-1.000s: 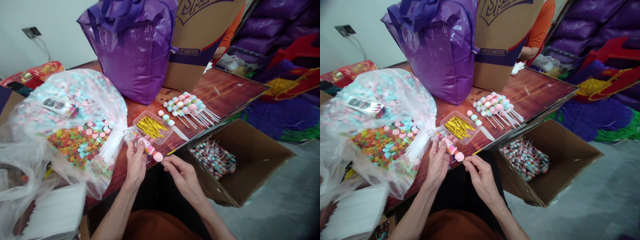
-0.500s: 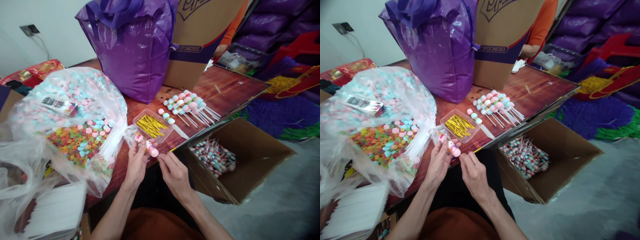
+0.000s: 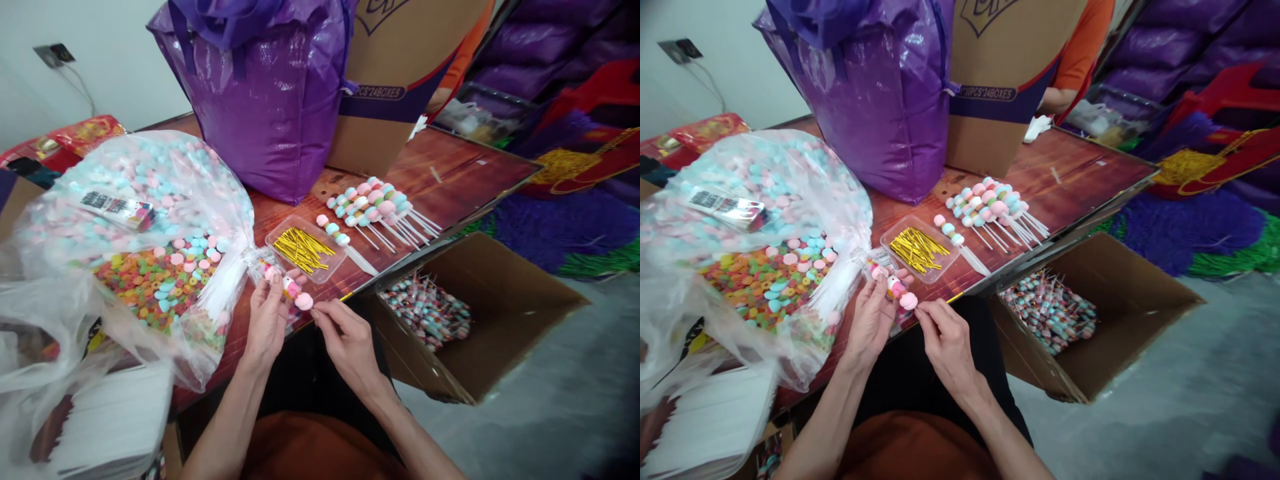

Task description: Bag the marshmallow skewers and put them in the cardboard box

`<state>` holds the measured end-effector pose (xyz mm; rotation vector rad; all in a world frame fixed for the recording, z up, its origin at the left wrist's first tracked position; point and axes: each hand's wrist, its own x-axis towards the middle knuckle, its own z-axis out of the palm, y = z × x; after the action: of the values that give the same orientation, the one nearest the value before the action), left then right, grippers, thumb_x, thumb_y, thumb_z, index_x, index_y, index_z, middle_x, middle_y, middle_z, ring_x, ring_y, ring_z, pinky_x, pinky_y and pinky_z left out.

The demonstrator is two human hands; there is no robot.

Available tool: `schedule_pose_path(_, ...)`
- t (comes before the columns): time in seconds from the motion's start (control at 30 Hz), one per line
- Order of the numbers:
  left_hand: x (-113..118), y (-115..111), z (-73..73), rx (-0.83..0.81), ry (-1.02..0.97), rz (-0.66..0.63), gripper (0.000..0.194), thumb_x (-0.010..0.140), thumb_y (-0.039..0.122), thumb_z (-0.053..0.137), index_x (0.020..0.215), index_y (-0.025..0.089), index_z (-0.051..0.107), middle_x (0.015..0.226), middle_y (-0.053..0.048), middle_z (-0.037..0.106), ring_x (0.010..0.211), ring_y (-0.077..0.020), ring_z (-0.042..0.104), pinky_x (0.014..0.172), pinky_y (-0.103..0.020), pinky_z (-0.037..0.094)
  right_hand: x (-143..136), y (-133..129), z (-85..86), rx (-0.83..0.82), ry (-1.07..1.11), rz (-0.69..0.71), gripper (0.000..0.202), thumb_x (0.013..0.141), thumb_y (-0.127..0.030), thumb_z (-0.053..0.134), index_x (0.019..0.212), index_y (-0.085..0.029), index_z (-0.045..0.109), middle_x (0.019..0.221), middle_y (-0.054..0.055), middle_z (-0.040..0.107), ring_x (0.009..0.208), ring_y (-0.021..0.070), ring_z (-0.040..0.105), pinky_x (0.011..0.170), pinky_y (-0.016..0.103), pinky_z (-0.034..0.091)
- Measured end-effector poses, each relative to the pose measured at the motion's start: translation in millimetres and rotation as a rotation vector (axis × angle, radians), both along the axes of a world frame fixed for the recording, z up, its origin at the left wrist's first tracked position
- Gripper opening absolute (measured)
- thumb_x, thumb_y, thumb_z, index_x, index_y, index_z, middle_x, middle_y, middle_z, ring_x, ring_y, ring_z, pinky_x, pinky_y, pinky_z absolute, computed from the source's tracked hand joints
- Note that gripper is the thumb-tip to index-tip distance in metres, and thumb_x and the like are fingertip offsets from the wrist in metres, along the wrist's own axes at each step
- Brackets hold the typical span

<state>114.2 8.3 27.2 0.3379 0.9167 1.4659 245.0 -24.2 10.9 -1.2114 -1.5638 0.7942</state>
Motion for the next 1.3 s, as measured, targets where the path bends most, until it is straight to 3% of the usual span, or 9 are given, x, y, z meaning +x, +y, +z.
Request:
schedule_pose_path(0.1,4.2,-2.7,-4.9,0.034,0.002,-0.045,0.032,0.076,0.035,0.081,0.098,0.016,0.066,0.103,-0.01,0.075,0.101,-0.0239,0.072,0.09,-0.035,0.054,-5.1,1.0,-0.3,-0.228,0.193,0.02,0.017,0.092,-0.03,0.059,0.082,-0.019,0.068,0.068,0.0,0.059,0.059,0.013,0.053,0.054,0.025,0.044)
schedule_pose_path(0.27,2.4,-5.6,-8.2,0.037,0.01,-0.088,0.03,0.078,0.038,0.078,0.095,0.016,0.067,0.103,-0.011,0.075,0.103,-0.0251,0.071,0.087,-0.034,0.055,-14.5,7.2,4.1,-0.667,0.692,0.088,0.027,0.078,-0.041,0.074,0.072,-0.017,0.063,0.055,-0.005,0.051,0.038,0.0025,0.024,0.037,0.019,0.017)
schedule_pose_path(0.47,-4.5,-3.8,-4.5,0.04,0.031,-0.085,0.032,0.075,0.039,0.081,0.094,0.016,0.068,0.101,-0.011,0.075,0.099,-0.025,0.072,0.075,-0.028,0.056,-12.5,11.6,11.3,-0.903,0.908,0.172,0.033,0.063,-0.037,0.087,0.067,-0.013,0.065,0.053,-0.004,0.055,0.037,-0.0017,0.021,0.036,0.015,0.012)
schedule_pose_path(0.63,3.8,-10.5,-8.1,0.012,0.137,-0.111,0.033,0.078,0.042,0.078,0.094,0.015,0.069,0.094,-0.008,0.075,0.09,-0.0208,0.072,0.074,-0.027,0.055,-25.6,16.9,8.2,-0.832,0.869,0.054,0.042,0.059,-0.045,0.089,0.066,-0.014,0.061,0.051,-0.005,0.055,0.034,-0.0014,0.023,0.033,0.015,0.014)
schedule_pose_path(0.77,3.1,-12.7,-4.7,0.042,0.155,-0.14,0.033,0.078,0.043,0.078,0.093,0.015,0.07,0.095,-0.009,0.075,0.09,-0.0205,0.071,0.076,-0.028,0.055,-32.6,16.9,-0.1,-0.718,0.694,-0.066,0.048,0.064,-0.058,0.083,0.075,-0.016,0.061,0.046,-0.008,0.048,0.032,0.0021,0.027,0.031,0.017,0.017)
schedule_pose_path(0.97,-5.2,-8.9,-0.5,0.056,0.134,-0.121,0.037,0.077,0.042,0.078,0.1,0.016,0.067,0.098,-0.008,0.075,0.088,-0.0199,0.073,0.075,-0.027,0.055,-11.8,-5.5,-4.6,-0.632,0.395,0.118,0.042,0.086,-0.054,0.066,0.067,-0.016,0.058,0.048,-0.004,0.05,0.039,0.0042,0.031,0.037,0.018,0.019)
schedule_pose_path(1.17,0.8,-17.3,-8.8,-0.027,0.2,-0.209,0.037,0.081,0.045,0.074,0.103,0.015,0.068,0.105,-0.013,0.074,0.087,-0.0229,0.074,0.064,-0.026,0.055,-14.3,-13.9,-9.3,-0.568,0.414,0.096,0.034,0.089,-0.046,0.063,0.071,-0.017,0.062,0.049,-0.005,0.046,0.043,0.0063,0.033,0.041,0.02,0.023)
schedule_pose_path(1.3,-2.3,-24.7,-9.4,-0.011,0.226,-0.216,0.036,0.085,0.042,0.071,0.105,0.013,0.072,0.102,-0.014,0.075,0.093,-0.0244,0.072,0.073,-0.03,0.056,-24.8,-10.1,-12.1,-0.569,0.467,0.11,0.033,0.09,-0.045,0.063,0.073,-0.017,0.061,0.05,-0.007,0.043,0.043,0.0056,0.031,0.04,0.019,0.022)
